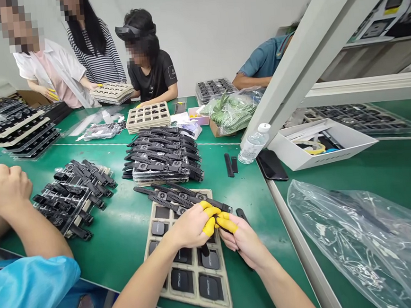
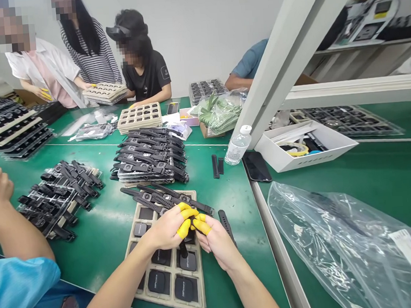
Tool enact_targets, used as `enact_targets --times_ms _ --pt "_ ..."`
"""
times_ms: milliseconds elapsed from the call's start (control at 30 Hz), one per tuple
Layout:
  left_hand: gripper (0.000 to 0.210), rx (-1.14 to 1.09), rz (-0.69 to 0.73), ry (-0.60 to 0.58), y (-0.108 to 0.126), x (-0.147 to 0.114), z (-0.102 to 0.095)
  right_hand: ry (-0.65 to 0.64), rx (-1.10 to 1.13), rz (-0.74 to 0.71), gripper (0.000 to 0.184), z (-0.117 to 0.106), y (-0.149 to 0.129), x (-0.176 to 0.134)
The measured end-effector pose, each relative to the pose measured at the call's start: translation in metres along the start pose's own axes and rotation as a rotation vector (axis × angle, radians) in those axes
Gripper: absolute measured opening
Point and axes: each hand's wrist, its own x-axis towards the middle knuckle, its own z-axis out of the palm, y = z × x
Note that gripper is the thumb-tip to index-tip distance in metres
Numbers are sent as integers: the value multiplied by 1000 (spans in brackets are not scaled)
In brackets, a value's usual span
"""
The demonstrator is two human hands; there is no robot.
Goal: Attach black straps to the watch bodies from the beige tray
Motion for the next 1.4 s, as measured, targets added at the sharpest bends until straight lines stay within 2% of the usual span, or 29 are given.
enact_targets --times_ms 133,300,567,800,967,1033,1133,1267,1400 --pt "39 66 -11 -7 3 0 1 -36 140 15 50 -1 1 2" --pt "35 205 -60 -102 4 -2 1 19 103 40 52 -1 7 5" --pt "39 92 -58 -81 3 0 -3 -68 273 51 49 -1 8 6" --pt "28 250 -103 -182 5 -1 -1 3 103 60 51 -3 14 8" --pt "38 69 -124 -118 4 -1 -3 -21 30 -12 47 0 11 4" --pt "43 30 -146 -100 5 -1 -8 9 -90 -107 46 -1 7 2" --pt "45 88 -207 -130 4 -5 -26 39 -475 -276 38 -6 1 2" --pt "34 286 -295 -258 -6 -18 -68 5 -980 -387 29 -15 -2 3" --pt "31 454 -338 -398 -25 -35 -104 21 -1184 -472 33 -7 10 4"
